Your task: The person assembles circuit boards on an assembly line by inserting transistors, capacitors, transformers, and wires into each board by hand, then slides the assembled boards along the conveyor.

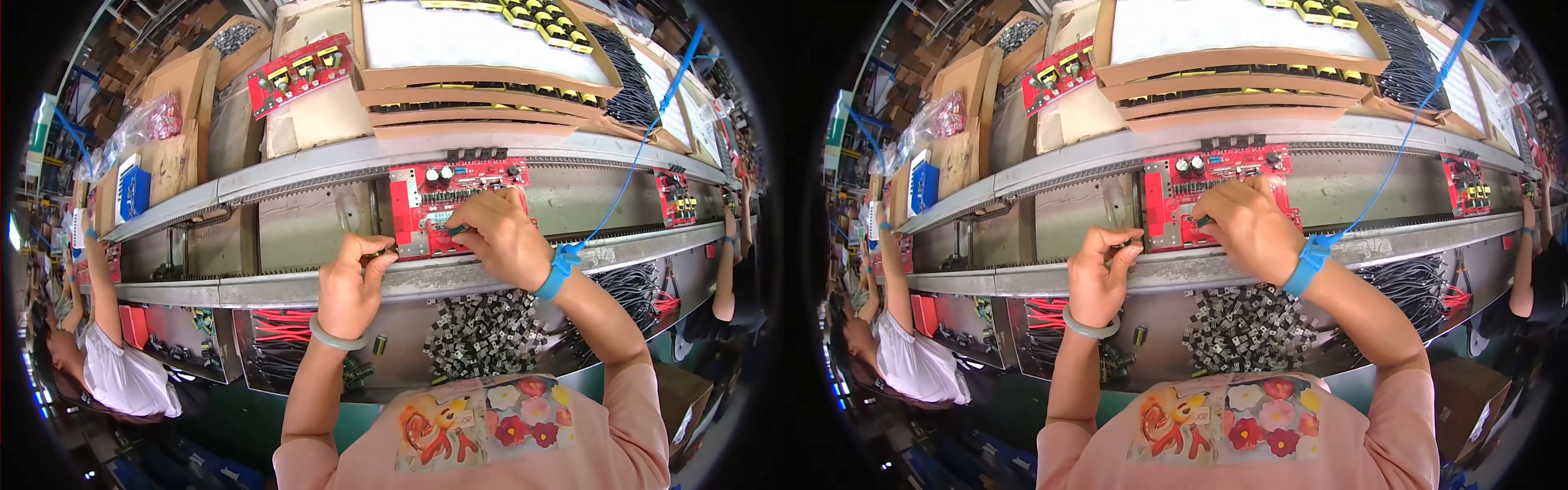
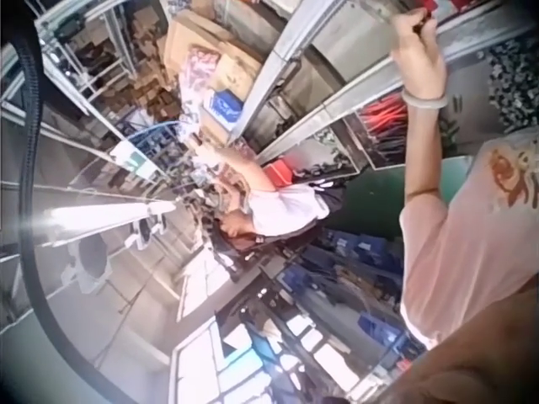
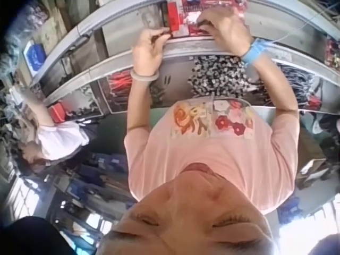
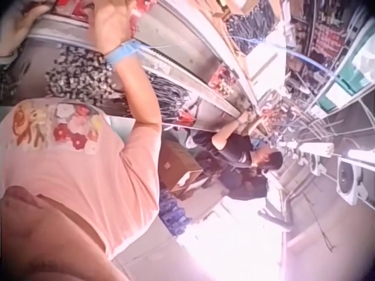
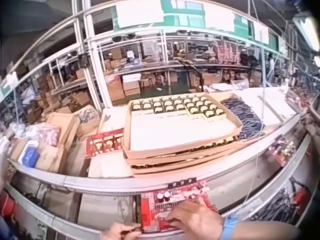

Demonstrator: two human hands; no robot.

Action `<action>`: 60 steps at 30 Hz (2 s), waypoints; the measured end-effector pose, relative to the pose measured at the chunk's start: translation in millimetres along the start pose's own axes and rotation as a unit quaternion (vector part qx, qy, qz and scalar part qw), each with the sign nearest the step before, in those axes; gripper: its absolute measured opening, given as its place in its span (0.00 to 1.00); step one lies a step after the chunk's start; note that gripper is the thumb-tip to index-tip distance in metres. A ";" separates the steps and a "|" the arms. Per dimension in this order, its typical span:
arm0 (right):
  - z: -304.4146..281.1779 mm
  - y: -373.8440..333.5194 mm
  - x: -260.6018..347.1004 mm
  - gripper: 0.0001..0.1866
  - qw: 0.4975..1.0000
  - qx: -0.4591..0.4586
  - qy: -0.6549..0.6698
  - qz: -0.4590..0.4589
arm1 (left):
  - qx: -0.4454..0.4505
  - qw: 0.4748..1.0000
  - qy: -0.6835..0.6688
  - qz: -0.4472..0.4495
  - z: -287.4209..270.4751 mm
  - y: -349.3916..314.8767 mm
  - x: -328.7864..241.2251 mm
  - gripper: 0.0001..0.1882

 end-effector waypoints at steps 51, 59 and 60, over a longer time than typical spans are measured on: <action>17.5 -5.9 1.8 0.11 0.996 0.006 -0.058 -0.072 | 0.033 0.978 0.131 0.161 21.0 47.8 -21.2 0.13; 17.5 -6.3 2.3 0.11 0.997 0.010 -0.048 -0.067 | 0.053 0.972 0.143 0.179 21.3 50.2 -18.3 0.15; 17.4 -6.4 1.9 0.12 0.997 0.010 -0.048 -0.067 | 0.057 0.972 0.139 0.181 21.7 50.5 -19.1 0.15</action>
Point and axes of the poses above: each hand's wrist, its own y-axis towards the middle knuckle, its own z-axis out of the palm, x = y × z, the point moved 5 cm from there along y, towards the middle knuckle, and after that the axes turned 8 degrees about z, right-handed, at the moved point
